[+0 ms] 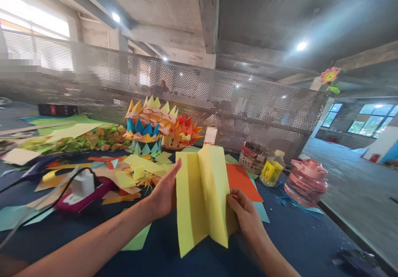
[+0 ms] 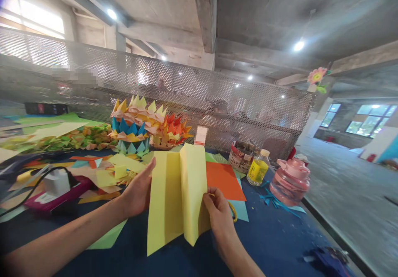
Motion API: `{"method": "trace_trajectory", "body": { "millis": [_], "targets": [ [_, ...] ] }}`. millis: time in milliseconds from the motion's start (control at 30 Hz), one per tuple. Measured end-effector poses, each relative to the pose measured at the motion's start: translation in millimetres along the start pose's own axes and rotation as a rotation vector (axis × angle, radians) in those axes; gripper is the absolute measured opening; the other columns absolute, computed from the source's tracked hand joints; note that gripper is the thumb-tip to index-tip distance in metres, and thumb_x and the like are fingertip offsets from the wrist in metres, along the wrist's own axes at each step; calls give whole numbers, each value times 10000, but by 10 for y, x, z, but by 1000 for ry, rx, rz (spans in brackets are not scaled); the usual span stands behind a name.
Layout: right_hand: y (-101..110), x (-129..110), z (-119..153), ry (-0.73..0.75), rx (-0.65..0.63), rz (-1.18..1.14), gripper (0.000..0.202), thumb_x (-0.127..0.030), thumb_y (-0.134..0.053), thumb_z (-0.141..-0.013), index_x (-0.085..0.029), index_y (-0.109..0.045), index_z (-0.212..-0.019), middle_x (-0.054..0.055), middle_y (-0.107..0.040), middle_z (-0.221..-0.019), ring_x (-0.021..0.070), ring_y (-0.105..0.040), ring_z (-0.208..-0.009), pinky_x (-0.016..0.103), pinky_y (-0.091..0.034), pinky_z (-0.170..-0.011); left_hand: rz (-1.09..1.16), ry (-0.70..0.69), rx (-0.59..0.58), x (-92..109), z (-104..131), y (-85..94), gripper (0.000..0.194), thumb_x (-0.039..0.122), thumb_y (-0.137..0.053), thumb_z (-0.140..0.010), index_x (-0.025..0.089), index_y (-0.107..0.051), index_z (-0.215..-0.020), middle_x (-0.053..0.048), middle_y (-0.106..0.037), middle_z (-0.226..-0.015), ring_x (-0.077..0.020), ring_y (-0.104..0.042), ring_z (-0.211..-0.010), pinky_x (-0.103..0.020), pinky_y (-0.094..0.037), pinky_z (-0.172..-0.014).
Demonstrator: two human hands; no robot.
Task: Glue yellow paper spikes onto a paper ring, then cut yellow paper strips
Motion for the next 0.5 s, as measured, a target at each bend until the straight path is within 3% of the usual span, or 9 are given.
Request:
{"method": "trace_trajectory", "body": {
  "millis": [167, 267, 500],
  "targets": [
    [22, -50, -16, -8, 31, 17, 349, -484, -694, -667, -234, -518, -834, -20, -658, -658, 167, -606, -512, 271, -435, -483, -154, -31, 134, -41, -21, 68, 279, 161, -681, -723, 83, -685, -991, -122, -753, -872, -261, -714, -787, -347, -562, -754],
    [78, -109, -45, 37, 75, 48, 337, -482, -693, -673, -233, -530, -833, -20, -641, -657, 169, -592, -539, 280, -441, -513, -236, -28, 151, -21, -50, 87, 230, 148, -681, -717, 86, -697, -938, -131, -752, -855, -259, -716, -729, -367, -578, -713],
    [261, -200, -144, 168, 193, 132, 282, -440, -666, -716, -225, -552, -858, -14, -619, -704, 157, -545, -610, 261, -408, -545, -326, -133, 182, 89, -117, 177, 336, 133, -789, -591, 110, -703, -916, -116, -754, -795, -282, -707, -649, -422, -589, -639]
  ]
}}
Point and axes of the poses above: each hand's wrist, its own z-axis away from the middle knuckle, its own y-axis out of the back of the hand, x = y × z, the point moved 1 cm from there along -z, towards the middle knuckle
